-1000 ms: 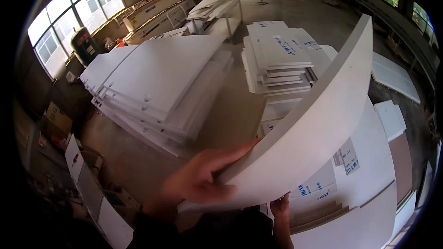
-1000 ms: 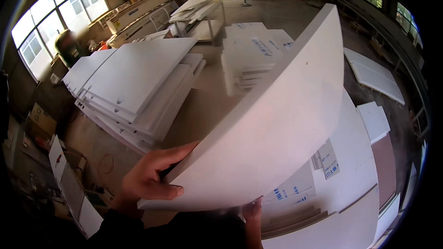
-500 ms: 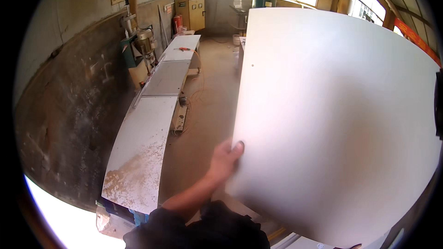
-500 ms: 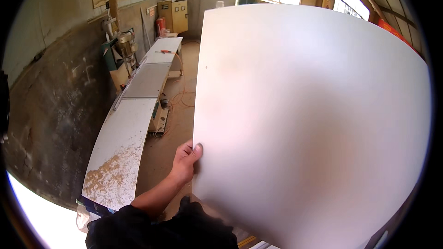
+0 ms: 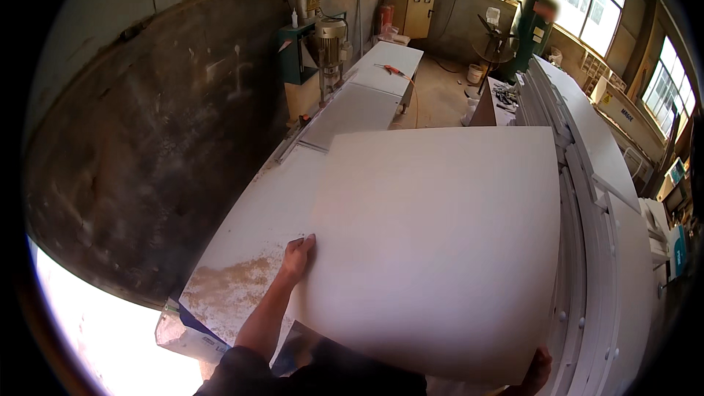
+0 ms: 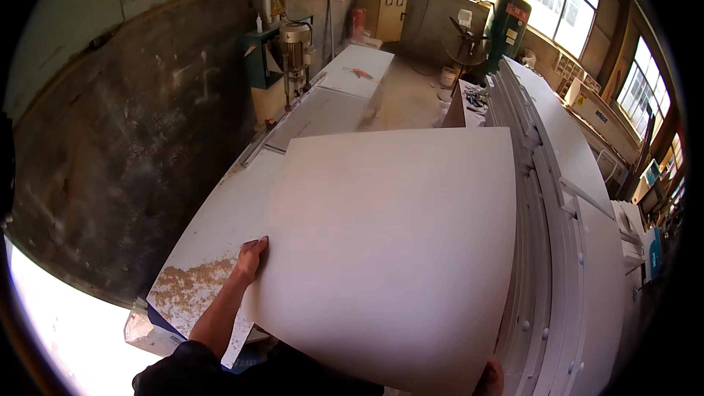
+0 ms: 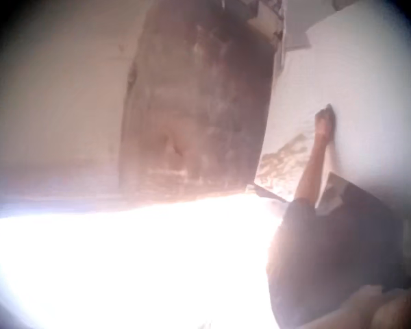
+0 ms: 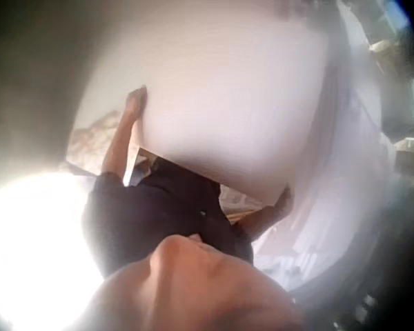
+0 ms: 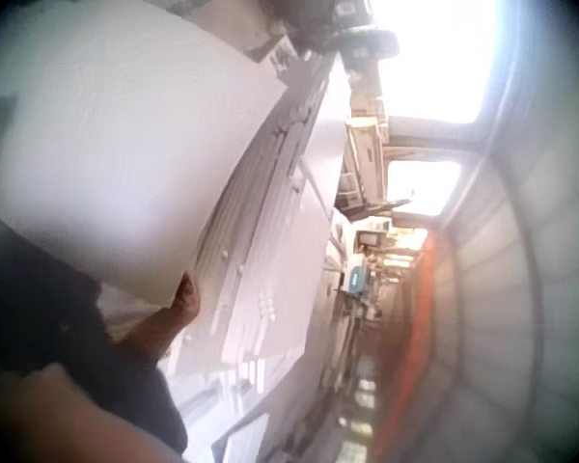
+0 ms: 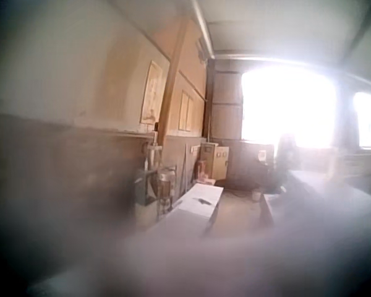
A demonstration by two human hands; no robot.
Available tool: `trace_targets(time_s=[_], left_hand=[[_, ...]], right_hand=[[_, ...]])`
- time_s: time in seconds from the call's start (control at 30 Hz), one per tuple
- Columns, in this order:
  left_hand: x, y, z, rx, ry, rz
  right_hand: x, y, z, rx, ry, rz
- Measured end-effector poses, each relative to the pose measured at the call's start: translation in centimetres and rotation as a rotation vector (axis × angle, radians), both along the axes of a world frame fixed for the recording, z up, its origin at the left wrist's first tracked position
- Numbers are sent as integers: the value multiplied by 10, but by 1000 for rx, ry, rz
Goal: The person uses a hammer to tap small wooden dowels into pre-drilled holes on stacked white cabinet panels. They then apply adhesive from a caulking gun into the holes and insert white plastic plugs to cover them. Finally, they lift a panel and place it onto a workbench.
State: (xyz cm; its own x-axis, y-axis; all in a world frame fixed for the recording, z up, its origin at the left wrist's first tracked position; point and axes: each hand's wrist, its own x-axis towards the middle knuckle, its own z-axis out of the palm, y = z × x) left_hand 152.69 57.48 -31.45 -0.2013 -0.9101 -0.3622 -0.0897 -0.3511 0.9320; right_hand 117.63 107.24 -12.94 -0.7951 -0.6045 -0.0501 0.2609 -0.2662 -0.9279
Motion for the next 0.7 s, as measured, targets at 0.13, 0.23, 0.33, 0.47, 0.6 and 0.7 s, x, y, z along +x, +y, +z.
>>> trace_targets(time_s=[0.13, 0.23, 0.33, 0.47, 0.6, 0.7], left_hand=[[-3, -65, -4, -107, -289, -17], [-52, -117, -12, -116, -315, 2], [-96, -193, -10, -118, -543, -23], [-160, -283, -53, -111, -747, -55], [-214, -362, -86, -201, -904, -13], [-255, -419, -97, -153, -918, 9]], right_hand=[[2, -199, 20, -44, -246, -47], [-153, -228, -112, 209, 6, 345], [-187, -308, -134, 215, 40, 387], [-249, -401, -179, 262, -26, 384], [-312, -496, -188, 256, -75, 512], [-357, -568, -201, 287, -96, 544]])
